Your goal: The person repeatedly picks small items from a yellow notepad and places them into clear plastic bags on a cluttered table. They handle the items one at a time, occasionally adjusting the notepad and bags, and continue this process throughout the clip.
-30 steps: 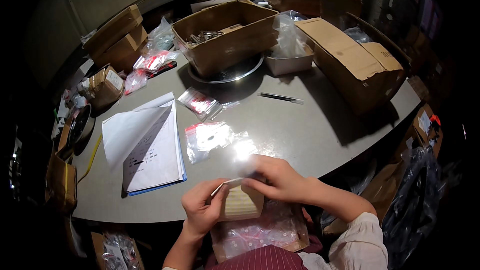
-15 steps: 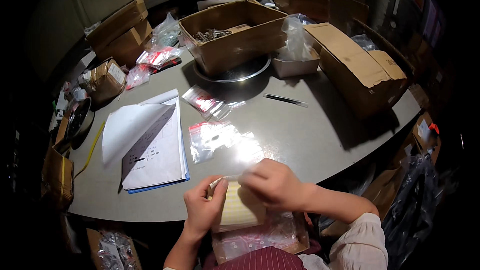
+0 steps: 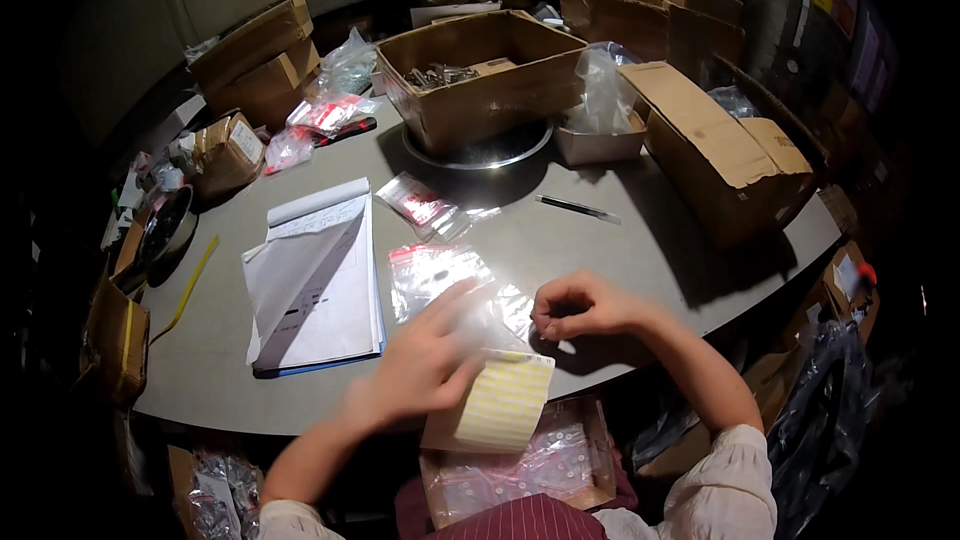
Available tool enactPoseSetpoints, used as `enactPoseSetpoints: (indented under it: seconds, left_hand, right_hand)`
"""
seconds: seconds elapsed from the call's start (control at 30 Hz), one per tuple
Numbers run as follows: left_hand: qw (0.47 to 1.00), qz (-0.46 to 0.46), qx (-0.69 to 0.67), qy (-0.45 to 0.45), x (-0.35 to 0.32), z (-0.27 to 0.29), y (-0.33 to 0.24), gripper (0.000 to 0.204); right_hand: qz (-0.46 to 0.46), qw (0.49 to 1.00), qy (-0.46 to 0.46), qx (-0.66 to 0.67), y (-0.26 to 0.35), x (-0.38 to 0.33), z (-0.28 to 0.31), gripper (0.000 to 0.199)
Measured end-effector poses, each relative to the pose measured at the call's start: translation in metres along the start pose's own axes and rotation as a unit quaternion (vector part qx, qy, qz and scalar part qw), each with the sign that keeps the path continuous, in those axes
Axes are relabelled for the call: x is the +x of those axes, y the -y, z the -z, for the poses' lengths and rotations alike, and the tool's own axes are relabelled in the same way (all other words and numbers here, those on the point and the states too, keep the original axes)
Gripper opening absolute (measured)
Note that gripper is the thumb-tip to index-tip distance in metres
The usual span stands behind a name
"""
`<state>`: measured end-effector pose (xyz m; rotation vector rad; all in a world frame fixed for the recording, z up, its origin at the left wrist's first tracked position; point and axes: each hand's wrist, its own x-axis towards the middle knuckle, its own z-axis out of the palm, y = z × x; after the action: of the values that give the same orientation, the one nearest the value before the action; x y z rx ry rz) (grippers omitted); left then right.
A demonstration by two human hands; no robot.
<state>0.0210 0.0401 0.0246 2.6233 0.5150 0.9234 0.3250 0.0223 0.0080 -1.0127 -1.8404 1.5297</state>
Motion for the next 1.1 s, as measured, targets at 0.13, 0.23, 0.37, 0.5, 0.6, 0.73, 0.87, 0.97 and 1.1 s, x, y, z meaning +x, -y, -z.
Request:
enactPoseSetpoints:
  seconds: [0.13, 0.23, 0.37, 0.5, 0.6, 0.73, 0.87, 0.97, 1.1]
  left_hand:
    - [0.987, -0.072, -0.01, 0.143, 0.012, -0.007, 0.022, 0.018]
    - [0.991, 0.008, 0.017, 0.134, 0.006, -0.02, 0.003, 0.021]
    - [0.986, 0.102, 0.107, 0.075, -0.019, -0.05, -0.047, 0.026]
    - [0.989, 0.08, 0.122, 0.005, -0.019, -0.059, -0.064, 0.024]
    - [0.989, 0.077, 0.122, -0.027, -0.026, -0.055, -0.068, 0.022]
    - [0.99, 0.087, 0.106, -0.041, -0.037, -0.054, -0.067, 0.021]
    - [0.99, 0.085, 0.099, -0.06, -0.038, -0.058, -0.064, 0.021]
    - [0.989, 0.092, 0.099, -0.065, -0.04, -0.058, -0.062, 0.021]
    - [0.99, 0.088, 0.087, -0.065, -0.038, -0.057, -0.06, 0.02]
  right_hand:
    - [-0.055, 0.996, 0.06, 0.041, 0.012, 0.018, 0.026, 0.012]
    - [-0.042, 0.997, -0.053, -0.028, 0.014, 0.033, 0.022, 0.012]
    - [-0.037, 0.989, -0.137, 0.045, 0.01, 0.033, -0.005, 0.016]
    - [-0.078, 0.99, -0.115, 0.006, 0.006, 0.034, -0.032, 0.019]
    - [-0.106, 0.988, -0.111, 0.005, 0.009, 0.037, -0.032, 0.019]
    - [-0.077, 0.99, -0.088, -0.08, 0.0, 0.042, -0.033, 0.023]
    - [0.004, 0.932, -0.129, -0.338, 0.005, 0.041, -0.049, 0.023]
    - [0.02, 0.868, -0.143, -0.476, 0.017, 0.042, -0.066, 0.023]
    - [-0.028, 0.845, -0.172, -0.506, 0.032, 0.06, -0.04, 0.023]
